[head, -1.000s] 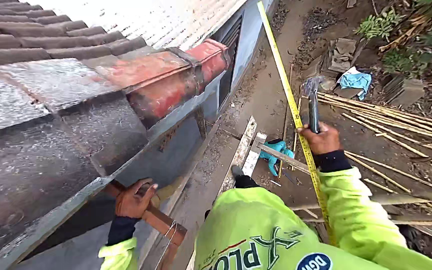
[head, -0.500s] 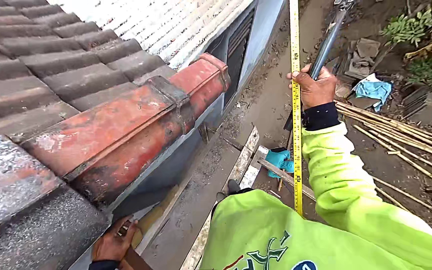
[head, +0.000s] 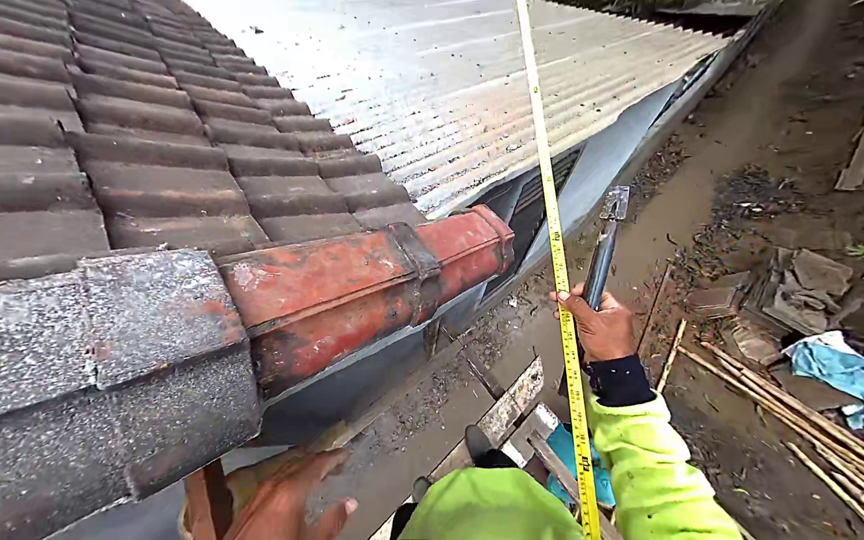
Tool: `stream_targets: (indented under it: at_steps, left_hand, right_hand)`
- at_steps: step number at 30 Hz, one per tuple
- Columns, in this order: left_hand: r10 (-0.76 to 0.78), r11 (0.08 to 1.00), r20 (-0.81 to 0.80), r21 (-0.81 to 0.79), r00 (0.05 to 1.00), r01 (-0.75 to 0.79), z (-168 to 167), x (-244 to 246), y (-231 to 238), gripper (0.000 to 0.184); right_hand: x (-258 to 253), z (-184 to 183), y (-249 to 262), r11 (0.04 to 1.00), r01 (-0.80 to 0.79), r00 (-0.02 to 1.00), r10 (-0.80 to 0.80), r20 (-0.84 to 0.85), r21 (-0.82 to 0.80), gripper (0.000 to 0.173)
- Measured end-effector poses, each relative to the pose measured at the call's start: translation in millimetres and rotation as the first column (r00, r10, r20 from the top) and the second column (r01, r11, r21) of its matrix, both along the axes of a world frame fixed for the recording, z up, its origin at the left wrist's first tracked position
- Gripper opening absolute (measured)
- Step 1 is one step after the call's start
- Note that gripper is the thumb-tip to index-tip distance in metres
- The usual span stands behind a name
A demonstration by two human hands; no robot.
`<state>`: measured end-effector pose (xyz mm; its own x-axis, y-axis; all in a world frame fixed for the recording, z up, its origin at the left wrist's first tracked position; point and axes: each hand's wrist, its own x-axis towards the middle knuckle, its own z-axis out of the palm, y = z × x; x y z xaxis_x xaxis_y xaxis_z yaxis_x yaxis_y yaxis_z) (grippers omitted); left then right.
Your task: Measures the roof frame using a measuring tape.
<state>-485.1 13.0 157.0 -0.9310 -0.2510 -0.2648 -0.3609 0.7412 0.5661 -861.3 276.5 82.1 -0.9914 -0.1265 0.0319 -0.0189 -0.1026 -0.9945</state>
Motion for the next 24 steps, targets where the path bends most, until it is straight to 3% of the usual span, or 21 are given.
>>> stream_targets:
  at_steps: [2, 4, 7, 9, 13, 15, 17, 21, 24]
  left_hand:
    - [-0.026, 0.946, -0.145, 0.317, 0.989, 0.071, -10.9, -41.3, 57.6, 0.041]
    - [-0.083, 0.84, -0.121, 0.526, 0.989, 0.135, -43.5, -100.6, 104.1, 0.049]
    - [-0.121, 0.747, -0.009, 0.658, 0.993, 0.097, -80.9, -186.3, 158.3, 0.061]
    - [-0.06, 0.649, -0.076, 0.755, 0.995, 0.097, -86.6, -222.6, 180.9, 0.056]
    - [0.071, 0.534, -0.183, 0.837, 0.981, 0.117, -78.3, -258.5, 194.1, 0.033]
    - [0.138, 0.54, -0.198, 0.837, 0.97, 0.094, -78.5, -272.1, 195.1, 0.028]
    - [0.186, 0.547, -0.195, 0.835, 0.963, 0.063, -78.5, -285.9, 191.4, 0.026]
    - [0.266, 0.555, -0.151, 0.832, 0.952, -0.023, -66.2, -320.5, 162.0, 0.021]
    - [0.325, 0.61, -0.137, 0.787, 0.936, -0.097, -46.1, -353.8, 128.6, 0.02]
  right_hand:
    - [-12.9, -3.9, -9.9, 0.997, -0.076, 0.997, 0.076, -0.033, 0.008, 0.011]
    - [-32.9, -1.5, -26.7, 0.988, -0.156, 0.985, 0.157, -0.065, 0.024, 0.011]
    - [-63.5, 9.1, -57.2, 0.974, -0.224, 0.973, 0.226, -0.054, 0.039, 0.01]
    - [-86.7, 18.8, -77.7, 0.965, -0.258, 0.964, 0.26, -0.055, 0.041, 0.01]
    - [-115.1, 35.8, -111.0, 0.958, -0.286, 0.956, 0.285, -0.078, -0.011, 0.008]
    - [-124.3, 39.7, -120.4, 0.953, -0.302, 0.949, 0.3, -0.093, -0.008, 0.007]
    - [-140.5, 39.3, -122.1, 0.953, -0.285, 0.942, 0.299, -0.15, 0.106, 0.009]
    - [-173.4, 24.0, -88.1, 0.91, -0.221, 0.913, 0.32, -0.254, 0.351, 0.028]
    - [-167.1, 7.9, -44.0, 0.9, -0.336, 0.905, 0.391, -0.17, 0.278, 0.026]
